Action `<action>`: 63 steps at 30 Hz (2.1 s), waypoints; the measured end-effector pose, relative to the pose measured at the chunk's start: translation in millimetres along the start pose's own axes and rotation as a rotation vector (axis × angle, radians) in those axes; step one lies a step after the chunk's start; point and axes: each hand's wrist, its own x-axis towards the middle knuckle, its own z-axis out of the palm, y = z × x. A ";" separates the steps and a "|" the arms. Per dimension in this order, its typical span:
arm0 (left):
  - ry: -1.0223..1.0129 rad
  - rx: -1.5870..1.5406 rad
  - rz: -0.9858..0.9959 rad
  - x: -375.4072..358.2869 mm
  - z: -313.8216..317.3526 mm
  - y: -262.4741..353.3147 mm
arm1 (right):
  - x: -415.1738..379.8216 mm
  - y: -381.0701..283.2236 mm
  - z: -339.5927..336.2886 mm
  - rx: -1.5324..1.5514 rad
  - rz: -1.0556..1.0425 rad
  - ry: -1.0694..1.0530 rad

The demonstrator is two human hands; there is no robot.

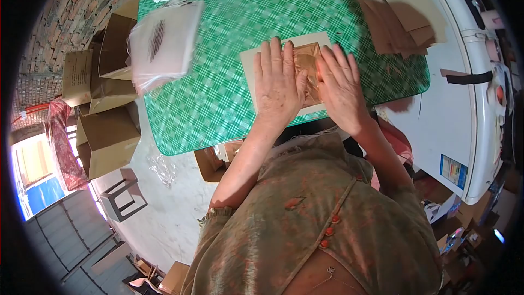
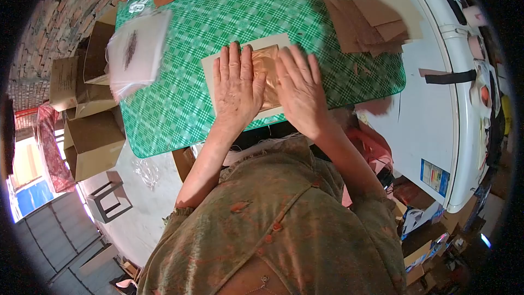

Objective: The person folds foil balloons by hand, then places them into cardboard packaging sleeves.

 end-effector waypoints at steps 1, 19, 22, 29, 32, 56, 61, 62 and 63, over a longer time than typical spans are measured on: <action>-0.017 0.058 -0.006 0.1 -1.9 1.7 | -5.5 -0.3 -4.7 -0.039 0.021 0.017; -0.054 0.205 -0.088 -45.9 -12.6 29.5 | -112.9 -47.1 30.6 1.729 0.709 -0.304; -0.089 0.221 -0.105 -50.9 -11.2 30.9 | -96.1 -68.3 31.2 1.680 0.699 -0.176; -0.168 0.168 -0.163 -50.9 -17.5 34.4 | -113.8 -61.3 75.1 1.221 0.458 -0.010; -0.144 0.062 -0.149 -52.2 -22.8 32.7 | -118.4 -51.0 82.1 1.288 0.576 -0.032; 0.566 0.076 -0.409 22.4 -54.4 -250.0 | -71.4 -63.9 4.5 1.623 0.885 -0.167; 0.605 -0.037 -0.433 21.8 -56.7 -251.8 | -94.9 -43.5 48.3 1.554 0.784 -0.049; 0.605 -0.033 -0.443 22.2 -57.1 -252.9 | -97.7 -41.2 54.1 1.544 0.793 -0.026; 0.604 -0.029 -0.453 23.0 -56.4 -255.3 | -94.1 -45.0 51.1 1.564 0.833 -0.022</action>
